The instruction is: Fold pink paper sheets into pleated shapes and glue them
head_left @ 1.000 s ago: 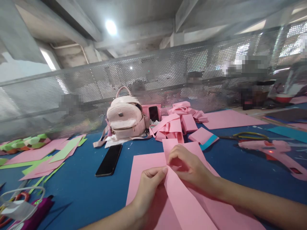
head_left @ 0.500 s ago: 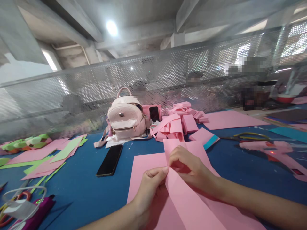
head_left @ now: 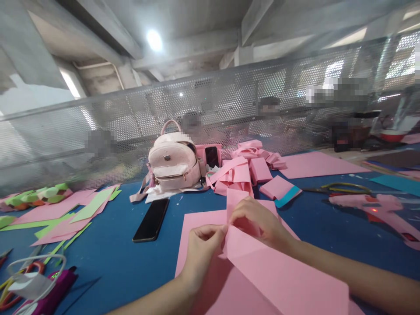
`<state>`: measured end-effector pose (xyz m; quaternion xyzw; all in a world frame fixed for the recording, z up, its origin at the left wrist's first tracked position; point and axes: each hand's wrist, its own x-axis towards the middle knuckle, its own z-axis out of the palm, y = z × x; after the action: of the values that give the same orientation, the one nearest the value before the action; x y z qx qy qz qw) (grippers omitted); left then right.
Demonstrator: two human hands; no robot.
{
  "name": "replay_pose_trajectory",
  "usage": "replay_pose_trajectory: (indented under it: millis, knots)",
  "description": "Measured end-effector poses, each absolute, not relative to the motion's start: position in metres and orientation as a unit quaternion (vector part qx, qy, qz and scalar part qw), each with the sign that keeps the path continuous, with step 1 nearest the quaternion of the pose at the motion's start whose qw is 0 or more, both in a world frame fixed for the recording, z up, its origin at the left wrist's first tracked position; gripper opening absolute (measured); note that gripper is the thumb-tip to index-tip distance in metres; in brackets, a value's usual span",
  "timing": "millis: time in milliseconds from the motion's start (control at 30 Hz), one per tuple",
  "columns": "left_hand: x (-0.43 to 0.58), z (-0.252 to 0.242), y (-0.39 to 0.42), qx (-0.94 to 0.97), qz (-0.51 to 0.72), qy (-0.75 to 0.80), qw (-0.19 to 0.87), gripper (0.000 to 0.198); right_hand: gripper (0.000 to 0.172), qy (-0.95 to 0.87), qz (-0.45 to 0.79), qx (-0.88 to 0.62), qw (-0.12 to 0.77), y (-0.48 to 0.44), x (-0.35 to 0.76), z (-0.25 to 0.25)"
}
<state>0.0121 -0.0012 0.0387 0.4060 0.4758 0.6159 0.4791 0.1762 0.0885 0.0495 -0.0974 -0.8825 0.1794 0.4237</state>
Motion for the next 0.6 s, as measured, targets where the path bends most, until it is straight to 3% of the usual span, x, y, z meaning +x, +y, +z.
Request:
replay_pose_trajectory:
  millis: [267, 600]
  knots:
    - [0.010, 0.043, -0.002, 0.448, 0.617, 0.492, 0.420, 0.029, 0.013, -0.871, 0.178, -0.141, 0.435, 0.079, 0.177, 0.060]
    - [0.004, 0.041, 0.005, 0.429, 0.632, 0.502, 0.404, 0.025, 0.025, -0.848, 0.194, -0.217, 0.443, 0.079, 0.181, 0.052]
